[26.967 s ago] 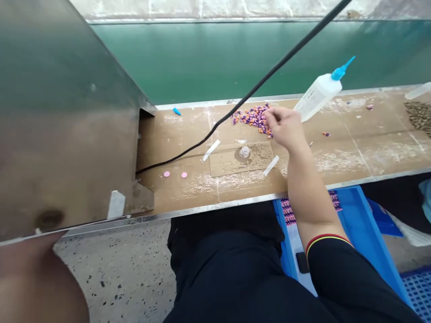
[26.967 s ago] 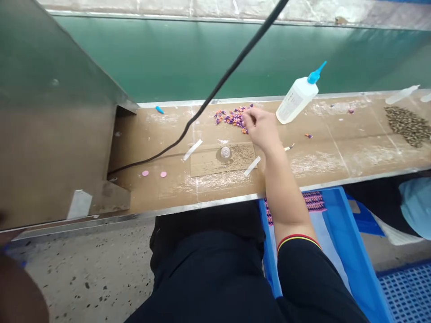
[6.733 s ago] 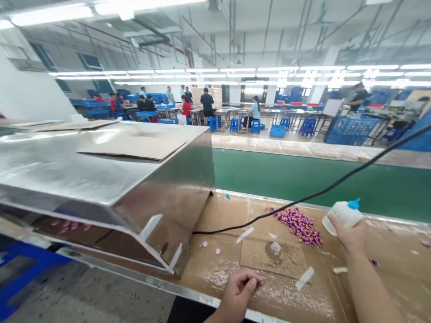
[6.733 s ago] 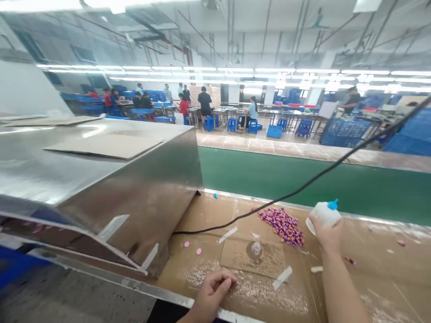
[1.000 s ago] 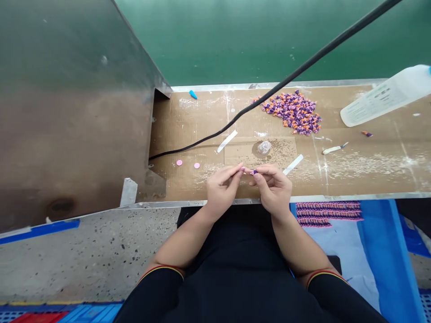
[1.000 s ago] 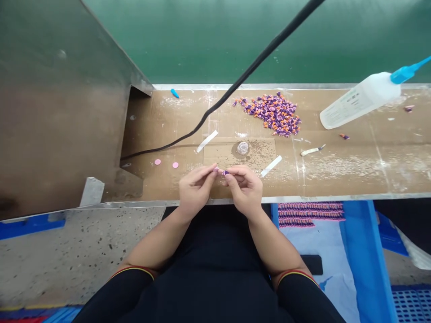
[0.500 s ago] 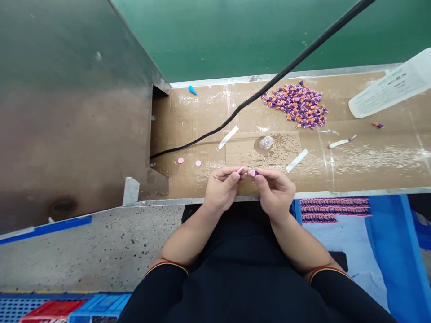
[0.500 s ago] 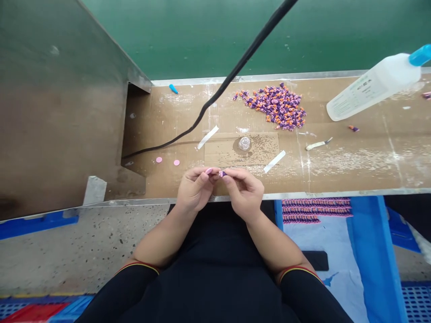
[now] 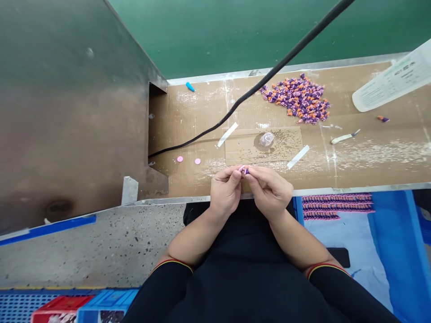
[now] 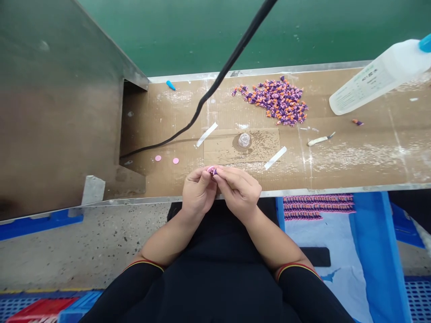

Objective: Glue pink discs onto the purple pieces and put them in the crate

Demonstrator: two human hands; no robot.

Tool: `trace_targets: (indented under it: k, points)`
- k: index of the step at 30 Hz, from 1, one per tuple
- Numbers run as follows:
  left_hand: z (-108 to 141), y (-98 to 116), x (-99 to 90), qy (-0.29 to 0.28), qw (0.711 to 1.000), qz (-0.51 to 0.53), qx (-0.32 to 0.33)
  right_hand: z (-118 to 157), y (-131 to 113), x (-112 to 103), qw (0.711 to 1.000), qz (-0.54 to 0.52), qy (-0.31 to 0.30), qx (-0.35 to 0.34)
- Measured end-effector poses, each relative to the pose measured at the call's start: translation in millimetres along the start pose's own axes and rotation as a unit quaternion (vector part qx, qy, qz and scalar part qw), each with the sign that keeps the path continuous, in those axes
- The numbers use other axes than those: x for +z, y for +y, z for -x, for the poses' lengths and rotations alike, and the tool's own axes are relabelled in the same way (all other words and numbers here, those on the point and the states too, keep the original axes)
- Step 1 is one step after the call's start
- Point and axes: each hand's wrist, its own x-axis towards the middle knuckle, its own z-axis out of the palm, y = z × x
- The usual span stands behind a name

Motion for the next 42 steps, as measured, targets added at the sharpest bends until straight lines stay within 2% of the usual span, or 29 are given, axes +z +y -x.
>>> trace_targets:
  k: [5,9,18,30,34,38,40,42]
  points:
    - [-0.5,-4.3,0.6,0.001,0.999,-0.027,0.040,2.2,2.4,0.0,1.000,-0.028,0.005,0.006]
    - [1.2,-5.8,3.7,0.000,0.994,-0.064,0.092,4.0,3.7,0.0,1.000,-0.009,0.003,0.002]
    - [9.6,-8.0,-1.6,-0.033,0.960,-0.152,0.233,4.1,-1.3,-0.8,0.998,0.030,0.012,-0.045]
    - [16.4,-14.6,-3.8,-0.029,0.975,-0.148,0.161,5.2,0.5,-0.4,0.997,0.048,0.018,-0.052]
    - [15.5,-16.3,-4.6,-0.033,0.980,-0.127,0.147,4.5,0.7,-3.0,0.999,0.017,0.014,-0.033]
    - [13.5,-18.1,-2.5,-0.103,0.982,-0.108,0.115,2.6,-3.1,-24.7,0.997,-0.029,-0.005,0.075]
    - [10.9,-18.8,0.9,-0.112,0.982,-0.108,0.109,1.4,-2.4,-48.7,0.991,-0.024,0.007,0.135]
    - [6.8,-19.7,4.7,-0.099,0.982,-0.109,0.117,2.5,6.2,-85.5,0.983,0.017,0.055,0.176]
